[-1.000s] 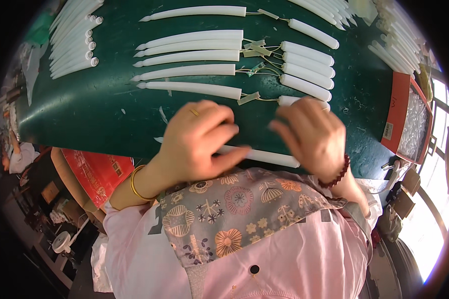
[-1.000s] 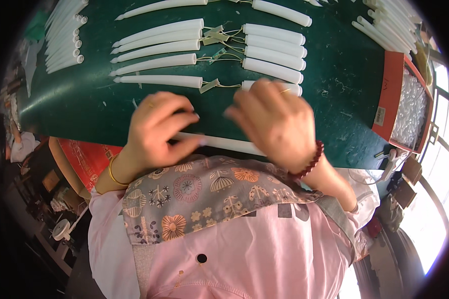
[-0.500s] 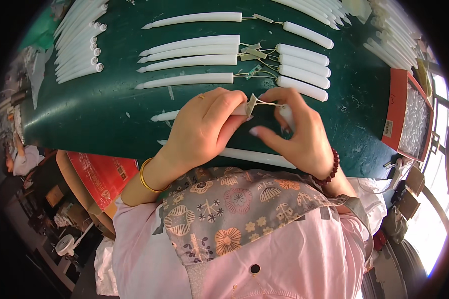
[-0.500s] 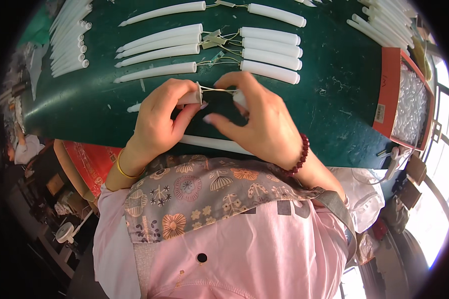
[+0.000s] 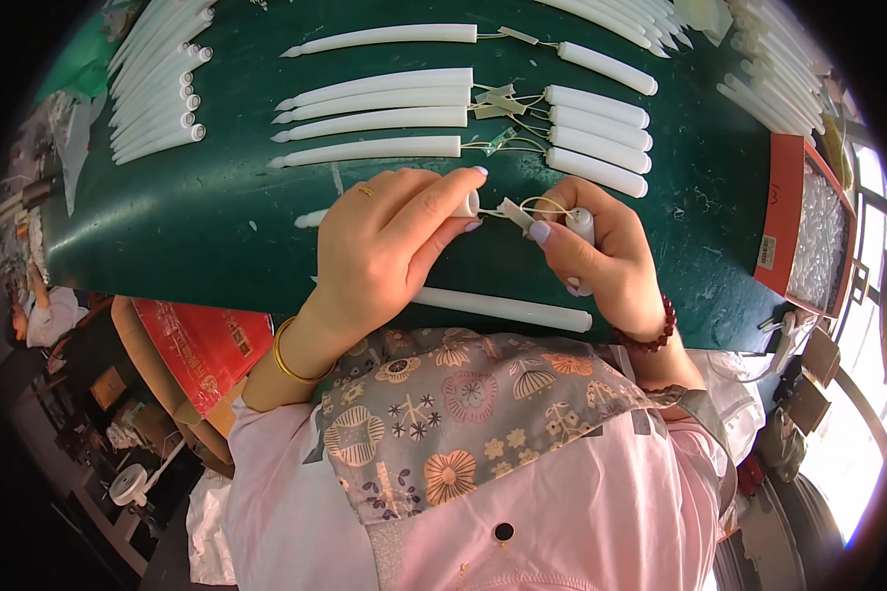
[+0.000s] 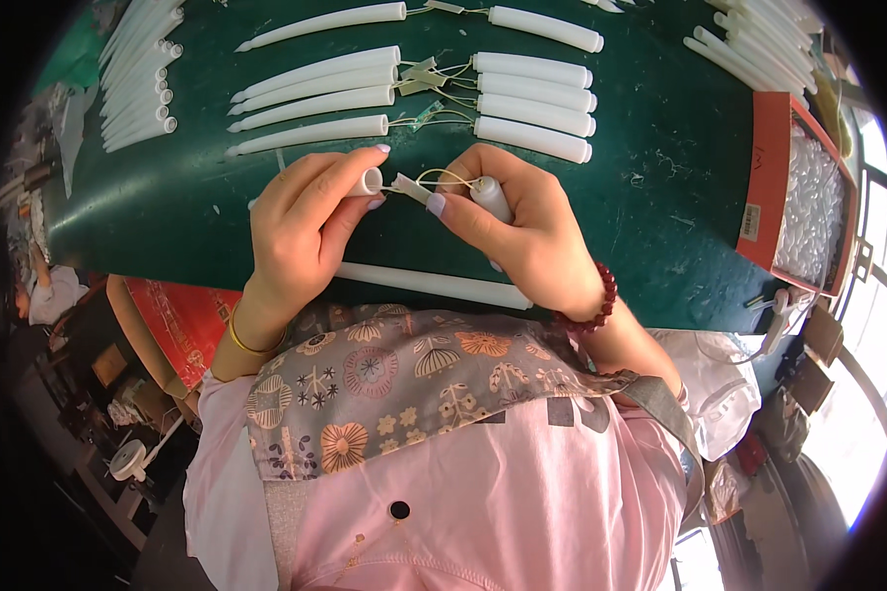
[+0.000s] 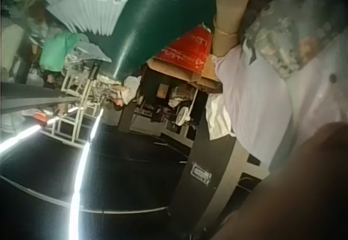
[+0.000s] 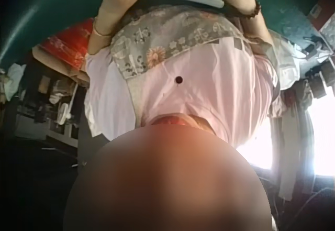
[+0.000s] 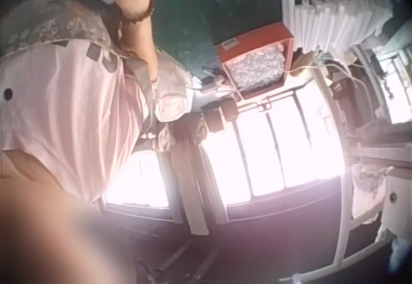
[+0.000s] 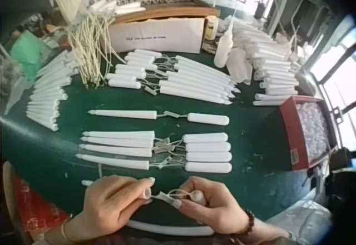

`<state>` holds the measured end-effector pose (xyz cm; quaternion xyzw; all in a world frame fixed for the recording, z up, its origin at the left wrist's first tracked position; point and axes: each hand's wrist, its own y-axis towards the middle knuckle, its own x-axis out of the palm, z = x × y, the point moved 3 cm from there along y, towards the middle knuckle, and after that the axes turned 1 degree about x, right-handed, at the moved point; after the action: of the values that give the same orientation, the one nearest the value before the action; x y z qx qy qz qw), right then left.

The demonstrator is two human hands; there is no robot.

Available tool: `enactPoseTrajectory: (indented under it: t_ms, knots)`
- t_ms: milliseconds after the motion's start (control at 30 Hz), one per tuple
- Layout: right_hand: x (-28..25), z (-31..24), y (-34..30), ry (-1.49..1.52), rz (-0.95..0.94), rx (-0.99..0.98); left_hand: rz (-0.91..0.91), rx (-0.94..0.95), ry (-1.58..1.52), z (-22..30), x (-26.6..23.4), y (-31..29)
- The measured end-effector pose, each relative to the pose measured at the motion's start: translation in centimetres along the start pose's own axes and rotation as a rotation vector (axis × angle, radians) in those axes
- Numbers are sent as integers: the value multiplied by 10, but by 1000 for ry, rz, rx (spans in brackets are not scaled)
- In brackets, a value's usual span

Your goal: Assembling the internal and external components of utility lighters at a factory workstation.

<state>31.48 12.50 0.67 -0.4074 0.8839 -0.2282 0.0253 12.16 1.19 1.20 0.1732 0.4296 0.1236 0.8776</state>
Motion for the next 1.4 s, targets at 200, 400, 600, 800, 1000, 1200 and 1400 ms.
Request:
enactPoseTrajectory:
  t_ms: [200, 400, 600, 800, 1000, 1200, 1400]
  knots:
    - [-1, -6, 2, 6, -261, 141, -110, 165, -72, 8, -3, -3]
    - [2, -9, 4, -126, -262, 106, -80, 129, -69, 8, 3, -8]
    - [10, -4, 9, -257, -291, 144, -233, 270, 43, 12, 11, -8]
    - [19, 1, 4, -268, -429, -53, -179, 100, 101, 11, 4, -5]
    - [18, 5, 0, -243, -443, -147, -69, 32, 76, 8, -2, -2]
    - [19, 8, -7, -353, -240, -252, -134, -133, 24, 6, 0, -7]
    - [18, 7, -8, -543, -103, -528, -117, -67, -117, 2, -2, -9]
